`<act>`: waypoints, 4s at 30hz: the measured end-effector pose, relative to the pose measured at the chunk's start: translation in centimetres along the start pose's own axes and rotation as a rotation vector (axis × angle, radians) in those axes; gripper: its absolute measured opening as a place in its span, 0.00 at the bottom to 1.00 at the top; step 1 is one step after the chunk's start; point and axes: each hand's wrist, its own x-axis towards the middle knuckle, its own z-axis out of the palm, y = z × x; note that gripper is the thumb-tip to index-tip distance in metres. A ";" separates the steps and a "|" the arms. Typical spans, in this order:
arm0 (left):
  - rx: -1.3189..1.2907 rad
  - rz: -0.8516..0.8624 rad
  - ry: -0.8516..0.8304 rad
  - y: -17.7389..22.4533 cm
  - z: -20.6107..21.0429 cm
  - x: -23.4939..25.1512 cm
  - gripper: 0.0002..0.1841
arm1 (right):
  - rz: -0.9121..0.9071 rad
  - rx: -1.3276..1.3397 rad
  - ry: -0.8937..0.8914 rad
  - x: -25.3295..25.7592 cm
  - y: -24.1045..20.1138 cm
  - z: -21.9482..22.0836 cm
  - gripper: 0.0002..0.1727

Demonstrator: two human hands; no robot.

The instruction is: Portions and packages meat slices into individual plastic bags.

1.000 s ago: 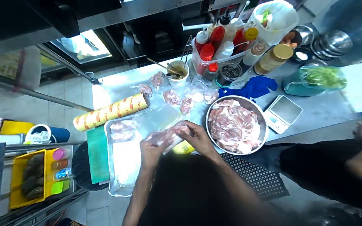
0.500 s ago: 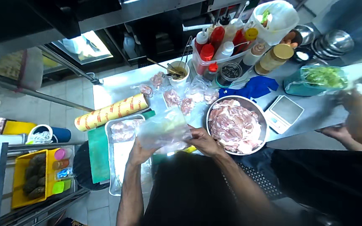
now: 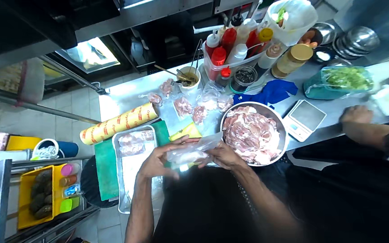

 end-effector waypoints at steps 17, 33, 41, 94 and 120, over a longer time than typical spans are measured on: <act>0.016 0.204 0.605 -6.2 4.7 -1.6 0.22 | 0.136 0.090 -0.037 -2.0 -0.8 1.1 0.25; -0.405 0.030 0.724 -2.8 4.8 -0.6 0.17 | 0.091 -0.145 0.073 -0.9 0.3 1.6 0.36; -0.024 0.157 0.410 -2.9 1.2 -1.8 0.08 | 0.021 -0.195 -0.046 -0.2 1.9 0.3 0.16; 1.660 -0.789 0.841 -18.3 -13.6 -8.4 0.40 | 0.216 -0.181 1.157 6.0 8.5 -8.1 0.34; 0.357 -0.754 0.493 -12.4 -0.3 1.4 0.30 | 0.321 -1.832 -0.302 5.8 3.3 -1.4 0.15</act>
